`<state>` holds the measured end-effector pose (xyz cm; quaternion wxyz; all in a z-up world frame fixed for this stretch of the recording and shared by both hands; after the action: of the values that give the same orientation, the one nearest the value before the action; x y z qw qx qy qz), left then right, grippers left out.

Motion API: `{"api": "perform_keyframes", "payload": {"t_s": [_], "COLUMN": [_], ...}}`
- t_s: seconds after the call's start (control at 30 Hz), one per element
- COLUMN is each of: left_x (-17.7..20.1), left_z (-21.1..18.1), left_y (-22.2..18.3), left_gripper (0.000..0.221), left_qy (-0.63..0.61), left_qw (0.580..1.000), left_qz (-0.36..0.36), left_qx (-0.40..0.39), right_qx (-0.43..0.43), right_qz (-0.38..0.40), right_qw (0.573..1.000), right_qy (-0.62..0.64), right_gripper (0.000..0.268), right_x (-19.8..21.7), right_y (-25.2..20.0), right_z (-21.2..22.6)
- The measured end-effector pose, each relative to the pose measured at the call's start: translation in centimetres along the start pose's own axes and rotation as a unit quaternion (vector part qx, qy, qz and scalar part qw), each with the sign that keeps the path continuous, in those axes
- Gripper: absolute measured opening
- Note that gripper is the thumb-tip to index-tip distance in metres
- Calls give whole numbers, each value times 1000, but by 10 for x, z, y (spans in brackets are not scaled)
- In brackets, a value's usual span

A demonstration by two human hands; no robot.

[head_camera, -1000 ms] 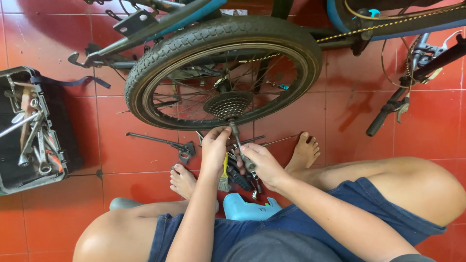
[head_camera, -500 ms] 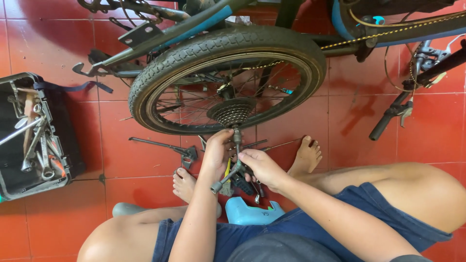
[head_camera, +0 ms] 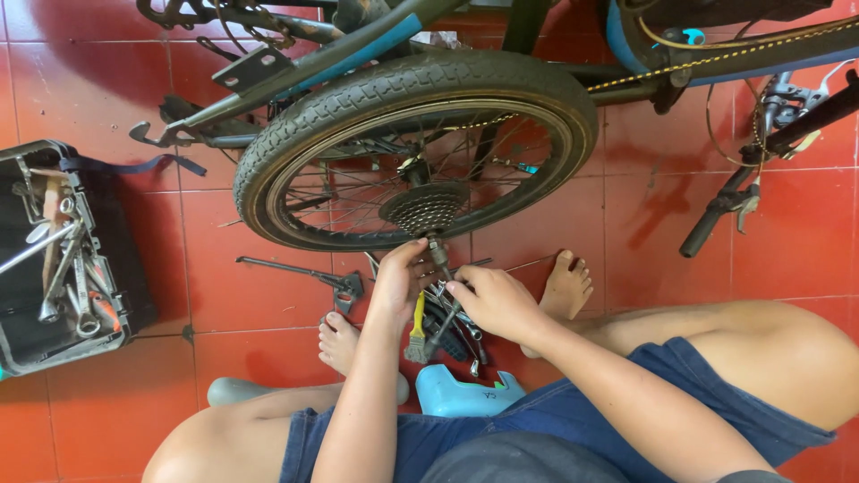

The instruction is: Repairing or adjusting the rear hub and cassette of a bicycle wheel using various hand tools like wrenches and screwdrivers.

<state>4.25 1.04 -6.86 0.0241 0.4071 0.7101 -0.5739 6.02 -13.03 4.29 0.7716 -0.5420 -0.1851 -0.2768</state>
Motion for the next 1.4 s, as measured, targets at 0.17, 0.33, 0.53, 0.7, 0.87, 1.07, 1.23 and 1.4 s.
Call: {"api": "perform_keyframes", "payload": {"t_s": [0.17,0.33,0.53,0.7,0.87,1.07,1.23,1.4], "left_x": [8,7,10,23,20,18,23,28], "left_z": [5,7,9,19,17,20,23,22], "left_y": [10,9,10,27,26,36,42,44], "left_gripper": [15,17,29,29,25,26,28,28], "left_qy": [4,-18,-17,-46,-41,-55,-43,-11], "left_qw": [999,996,992,984,985,981,983,993], "left_qz": [10,24,57,113,112,158,158,94], "left_qx": [37,84,111,127,121,99,84,67], "right_qx": [-5,-12,-40,3,12,25,28,28], "right_qz": [0,5,61,38,122,206,206,192], "right_qw": [995,884,699,749,635,551,535,537], "right_qy": [96,468,711,662,763,808,819,821], "right_gripper": [37,24,17,23,26,24,23,22], "right_x": [-7,-65,-83,-98,-97,-97,-103,-112], "right_y": [-2,27,23,36,35,38,37,40], "right_z": [-3,-30,-26,-31,-29,-26,-24,-19]}}
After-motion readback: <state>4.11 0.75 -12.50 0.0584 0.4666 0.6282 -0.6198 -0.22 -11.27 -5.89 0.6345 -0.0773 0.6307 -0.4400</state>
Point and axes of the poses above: each hand's wrist, its own y-axis towards the middle knuckle, its own x-axis out of the back of the hand, z = x × y, the point moved 4 cm from there along y, towards the middle knuckle, and after that the axes turned 14 degrees about -y, right-handed, at the moved point
